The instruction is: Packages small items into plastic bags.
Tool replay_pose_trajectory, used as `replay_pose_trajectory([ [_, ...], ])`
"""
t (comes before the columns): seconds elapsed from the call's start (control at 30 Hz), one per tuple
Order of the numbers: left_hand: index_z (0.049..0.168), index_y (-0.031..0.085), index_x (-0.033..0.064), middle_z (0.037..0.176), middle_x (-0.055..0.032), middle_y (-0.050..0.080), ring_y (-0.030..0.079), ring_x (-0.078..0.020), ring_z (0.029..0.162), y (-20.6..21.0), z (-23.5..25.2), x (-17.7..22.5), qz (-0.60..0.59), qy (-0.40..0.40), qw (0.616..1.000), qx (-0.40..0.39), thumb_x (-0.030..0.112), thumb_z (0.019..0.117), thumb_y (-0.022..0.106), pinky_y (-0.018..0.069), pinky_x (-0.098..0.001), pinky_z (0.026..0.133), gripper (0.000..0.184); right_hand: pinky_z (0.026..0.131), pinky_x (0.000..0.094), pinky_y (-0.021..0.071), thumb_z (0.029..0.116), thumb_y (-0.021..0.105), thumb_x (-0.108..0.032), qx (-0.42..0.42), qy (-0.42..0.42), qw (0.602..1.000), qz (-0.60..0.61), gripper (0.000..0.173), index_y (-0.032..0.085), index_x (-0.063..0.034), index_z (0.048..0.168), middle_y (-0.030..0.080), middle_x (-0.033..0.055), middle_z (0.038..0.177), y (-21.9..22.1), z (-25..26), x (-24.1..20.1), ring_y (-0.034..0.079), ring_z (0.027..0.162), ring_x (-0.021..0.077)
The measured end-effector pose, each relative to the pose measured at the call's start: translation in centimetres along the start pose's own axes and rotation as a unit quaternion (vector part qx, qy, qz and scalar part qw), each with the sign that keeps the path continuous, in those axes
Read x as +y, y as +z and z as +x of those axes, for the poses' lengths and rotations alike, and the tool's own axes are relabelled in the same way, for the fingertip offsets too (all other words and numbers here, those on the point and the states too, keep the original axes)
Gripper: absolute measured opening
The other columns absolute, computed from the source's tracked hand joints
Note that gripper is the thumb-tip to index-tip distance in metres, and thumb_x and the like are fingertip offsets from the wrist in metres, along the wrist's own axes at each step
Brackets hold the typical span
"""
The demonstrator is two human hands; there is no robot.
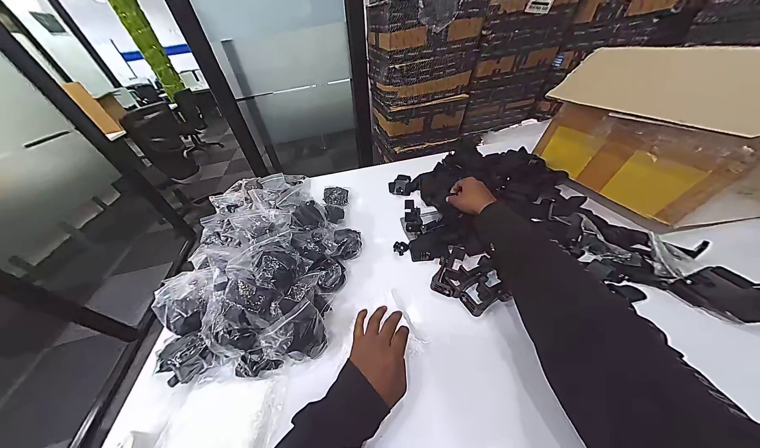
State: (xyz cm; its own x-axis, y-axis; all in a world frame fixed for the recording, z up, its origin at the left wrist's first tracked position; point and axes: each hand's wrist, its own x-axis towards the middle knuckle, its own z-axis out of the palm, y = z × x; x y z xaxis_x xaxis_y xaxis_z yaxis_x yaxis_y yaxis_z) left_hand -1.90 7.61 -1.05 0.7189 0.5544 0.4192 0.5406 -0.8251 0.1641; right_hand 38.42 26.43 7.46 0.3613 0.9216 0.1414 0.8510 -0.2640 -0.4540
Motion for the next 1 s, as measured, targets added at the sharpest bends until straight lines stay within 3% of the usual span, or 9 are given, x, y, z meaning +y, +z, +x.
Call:
replay_pose_trajectory([
  [0.13, 0.112, 0.074, 0.0058, 0.127, -0.0104, 0.070, 0.065, -0.0314, 0.121, 0.8, 0.0, -1.0, -0.069, 0.019, 0.994, 0.083, 0.009, 0.0797, 0.062, 0.0505, -0.0549, 0.102, 0.035, 0.080, 0.0579, 0.0504, 0.0972, 0.069, -0.019, 0.065, -0.088, 0.985, 0.135, 0.025, 0.066, 0.0039, 0.106, 0.065, 0.0225, 0.094, -2.5, -2.3, -3.4, 0.063, 0.088, 0.0356],
  [0.27, 0.119, 0.068, -0.0052, 0.122, -0.0189, 0.070, 0.070, -0.0244, 0.111, 1.3, 0.2, -1.8, -0.286, -0.055, 0.944, 0.154, 0.009, 0.0932, 0.059, 0.0584, -0.0390, 0.096, 0.031, 0.067, 0.0478, 0.0549, 0.0993, 0.066, -0.019, 0.101, -0.199, 0.952, 0.209, 0.023, 0.061, -0.0004, 0.112, 0.064, 0.0173, 0.091, -2.6, -11.0, -8.6, 0.064, 0.074, 0.0268],
  [0.33, 0.128, 0.062, -0.0085, 0.127, -0.0203, 0.068, 0.072, -0.0221, 0.107, 1.1, 0.6, -2.0, -0.411, -0.106, 0.894, 0.144, 0.013, 0.0965, 0.060, 0.0622, -0.0367, 0.089, 0.038, 0.081, 0.0479, 0.0570, 0.0969, 0.067, -0.021, 0.132, -0.295, 0.931, 0.172, 0.025, 0.065, 0.0001, 0.109, 0.068, 0.0163, 0.104, -0.7, -15.3, -9.9, 0.067, 0.091, 0.0260],
  [0.43, 0.147, 0.035, -0.0148, 0.138, -0.0234, 0.061, 0.069, -0.0284, 0.115, 0.4, 1.0, -2.1, -0.604, -0.154, 0.771, 0.132, 0.027, 0.0965, 0.067, 0.0609, -0.0421, 0.094, 0.073, 0.101, 0.0525, 0.0487, 0.0975, 0.062, -0.024, 0.190, -0.450, 0.868, 0.093, 0.018, 0.072, -0.0088, 0.097, 0.073, 0.0107, 0.114, 3.7, -20.7, -10.3, 0.067, 0.112, 0.0263],
  [0.57, 0.151, 0.023, -0.0095, 0.127, -0.0203, 0.064, 0.072, -0.0261, 0.106, 0.4, 1.1, -2.6, -0.718, -0.207, 0.639, 0.181, 0.042, 0.0820, 0.083, 0.0629, -0.0438, 0.089, 0.105, 0.093, 0.0457, 0.0449, 0.1016, 0.055, -0.016, 0.214, -0.572, 0.792, -0.003, 0.011, 0.065, -0.0155, 0.097, 0.071, 0.0042, 0.111, 8.3, -24.9, -9.9, 0.064, 0.109, 0.0230],
  [0.63, 0.154, 0.018, -0.0080, 0.127, -0.0179, 0.064, 0.071, -0.0218, 0.105, 0.4, 1.0, -3.3, -0.712, -0.207, 0.648, 0.176, 0.042, 0.0845, 0.080, 0.0618, -0.0422, 0.090, 0.106, 0.091, 0.0432, 0.0448, 0.1007, 0.056, -0.013, 0.194, -0.597, 0.778, -0.025, 0.011, 0.066, -0.0161, 0.098, 0.070, 0.0034, 0.107, 9.2, -25.6, -9.6, 0.063, 0.108, 0.0222],
  [0.77, 0.148, 0.028, -0.0063, 0.120, -0.0164, 0.066, 0.072, -0.0197, 0.097, 0.5, 1.1, -3.8, -0.688, -0.230, 0.660, 0.195, 0.007, 0.0828, 0.069, 0.0624, -0.0386, 0.085, 0.079, 0.094, 0.0458, 0.0427, 0.1015, 0.056, -0.025, 0.152, -0.610, 0.777, -0.024, 0.015, 0.069, -0.0188, 0.102, 0.069, 0.0025, 0.111, 9.7, -25.6, -9.3, 0.062, 0.110, 0.0223],
  [0.87, 0.143, 0.034, -0.0051, 0.116, -0.0154, 0.066, 0.072, -0.0203, 0.094, 0.7, 1.0, -4.0, -0.676, -0.256, 0.659, 0.210, 0.002, 0.0773, 0.068, 0.0631, -0.0381, 0.078, 0.075, 0.099, 0.0444, 0.0395, 0.1008, 0.056, -0.039, 0.164, -0.585, 0.793, 0.039, 0.023, 0.068, -0.0191, 0.101, 0.070, 0.0024, 0.113, 9.8, -25.7, -8.9, 0.060, 0.111, 0.0214],
  [1.0, 0.143, 0.036, -0.0055, 0.119, -0.0200, 0.067, 0.072, -0.0269, 0.098, 0.9, 1.0, -4.4, -0.674, -0.262, 0.661, 0.199, -0.002, 0.0723, 0.068, 0.0633, -0.0426, 0.077, 0.078, 0.097, 0.0396, 0.0441, 0.0945, 0.065, -0.045, 0.179, -0.494, 0.838, 0.146, 0.036, 0.058, -0.0194, 0.119, 0.064, 0.0043, 0.111, 9.9, -25.5, -8.8, 0.060, 0.109, 0.0200],
])
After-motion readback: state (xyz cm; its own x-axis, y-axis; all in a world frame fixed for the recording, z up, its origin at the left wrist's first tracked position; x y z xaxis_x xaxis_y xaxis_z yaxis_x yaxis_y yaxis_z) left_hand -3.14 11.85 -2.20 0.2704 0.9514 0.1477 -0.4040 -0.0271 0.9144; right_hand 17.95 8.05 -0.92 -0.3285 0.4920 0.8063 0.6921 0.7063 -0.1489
